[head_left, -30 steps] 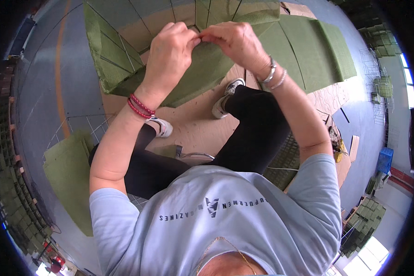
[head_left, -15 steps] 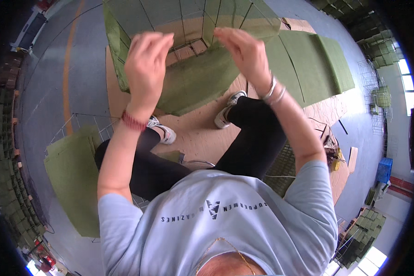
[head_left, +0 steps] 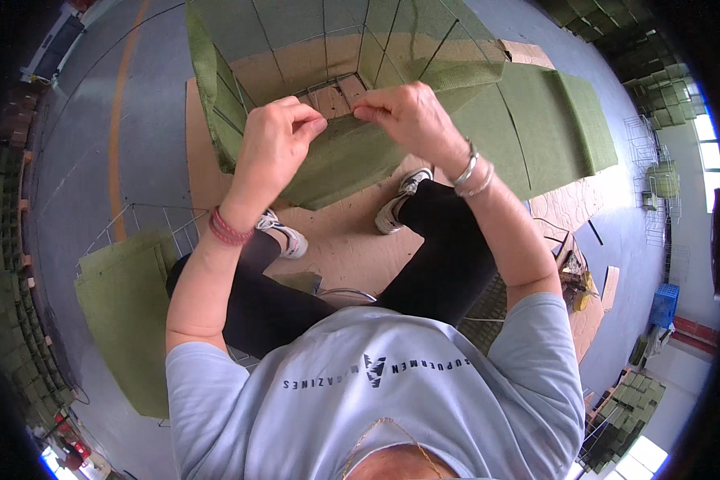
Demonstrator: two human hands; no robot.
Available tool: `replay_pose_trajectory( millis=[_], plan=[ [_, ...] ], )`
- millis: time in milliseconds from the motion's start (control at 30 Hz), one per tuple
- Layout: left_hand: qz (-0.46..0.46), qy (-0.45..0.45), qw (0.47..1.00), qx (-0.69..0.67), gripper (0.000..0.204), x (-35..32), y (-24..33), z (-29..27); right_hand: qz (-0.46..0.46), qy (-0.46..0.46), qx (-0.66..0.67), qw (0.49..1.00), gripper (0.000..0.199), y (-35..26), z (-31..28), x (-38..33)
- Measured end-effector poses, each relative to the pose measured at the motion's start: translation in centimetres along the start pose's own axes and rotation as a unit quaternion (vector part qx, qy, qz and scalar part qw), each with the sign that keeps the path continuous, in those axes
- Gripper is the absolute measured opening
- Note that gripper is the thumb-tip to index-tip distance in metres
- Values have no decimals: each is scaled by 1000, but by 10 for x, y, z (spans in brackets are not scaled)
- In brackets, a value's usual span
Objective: Applying hot glue to green foam covers and wrapping them around a wire mesh frame to assemble industrial cushions.
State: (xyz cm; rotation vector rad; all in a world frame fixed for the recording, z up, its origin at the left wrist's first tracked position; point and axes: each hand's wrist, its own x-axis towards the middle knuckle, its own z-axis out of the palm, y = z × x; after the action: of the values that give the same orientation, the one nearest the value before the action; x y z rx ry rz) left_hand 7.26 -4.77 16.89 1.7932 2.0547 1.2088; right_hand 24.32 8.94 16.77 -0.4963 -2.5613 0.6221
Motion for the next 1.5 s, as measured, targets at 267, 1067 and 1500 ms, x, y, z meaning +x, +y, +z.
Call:
replay_pose_trajectory(
  millis=[267,1067,1500],
  plan=[
    [-8,49,996,-78,16,-4,-9,-23,82,-96,12,992,20,-13,-6,19],
    [-17,170,985,-32,15,-37,-6,-55,-35,26,-12,999,15,-55,47,21],
    [95,67,979,169,15,-59,-16,-40,-126,2,-26,992,19,-73,64,20]
  ],
)
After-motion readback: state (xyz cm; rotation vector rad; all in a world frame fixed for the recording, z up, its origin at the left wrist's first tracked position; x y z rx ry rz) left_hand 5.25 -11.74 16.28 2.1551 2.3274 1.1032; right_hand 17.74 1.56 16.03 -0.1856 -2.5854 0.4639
